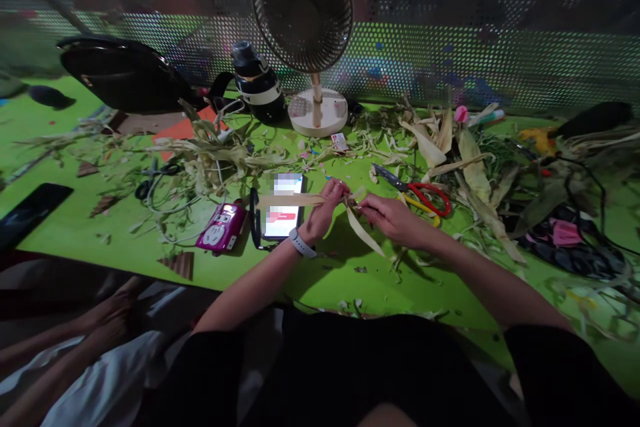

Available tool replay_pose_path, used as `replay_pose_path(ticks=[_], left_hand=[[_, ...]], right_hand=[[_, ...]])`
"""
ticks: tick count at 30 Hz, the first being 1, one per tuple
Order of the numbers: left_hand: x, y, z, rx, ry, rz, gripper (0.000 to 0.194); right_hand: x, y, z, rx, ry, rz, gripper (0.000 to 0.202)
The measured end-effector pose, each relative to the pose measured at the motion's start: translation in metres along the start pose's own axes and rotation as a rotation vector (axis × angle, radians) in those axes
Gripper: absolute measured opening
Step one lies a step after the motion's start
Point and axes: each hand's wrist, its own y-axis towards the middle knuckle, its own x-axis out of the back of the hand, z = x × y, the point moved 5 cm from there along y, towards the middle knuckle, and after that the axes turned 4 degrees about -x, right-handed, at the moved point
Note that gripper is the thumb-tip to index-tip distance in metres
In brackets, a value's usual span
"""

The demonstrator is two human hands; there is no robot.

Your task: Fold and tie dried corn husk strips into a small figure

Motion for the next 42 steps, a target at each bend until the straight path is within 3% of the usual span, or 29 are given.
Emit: replay_pose_path(ticks=[6,9,18,26,34,39,40,42], left_hand=[[-0.009,-0.005,0.002,0.198,-0.073,0.102,0.044],[-0.015,-0.007,0.000,0.230,-0.060,0.146,0.046],[-0.016,-0.008,-0.009,0.167,0.151,0.202,0.045],[-0.015,-0.006,-0.011,0.104,0.055,0.139,0.040],[-0.016,-0.007,-0.018,0.065,0.105,0.263,0.031],[-0.011,-0.004,-0.021,-0.068,0.203,0.129,0.031],[-0.010,-0.004,-0.021,-0.091,0.208,0.105,0.031],[-0.010,-0.004,-0.021,-0.115,0.212,0.080,0.030]], right_hand=[[0.004,-0.002,-0.002,0.060,-0.128,-0.041,0.025],[0.002,-0.003,-0.001,0.113,-0.174,-0.004,0.026],[0.003,-0.005,0.000,0.107,-0.295,-0.018,0.024],[0.011,-0.002,-0.005,0.096,-0.193,-0.124,0.031],[0.022,-0.002,-0.010,0.117,-0.209,-0.222,0.027],[0.025,-0.010,0.007,0.165,-0.499,-0.489,0.031],[0.023,-0.012,0.011,0.161,-0.527,-0.491,0.033],[0.014,-0.013,0.014,0.126,-0.521,-0.371,0.035]])
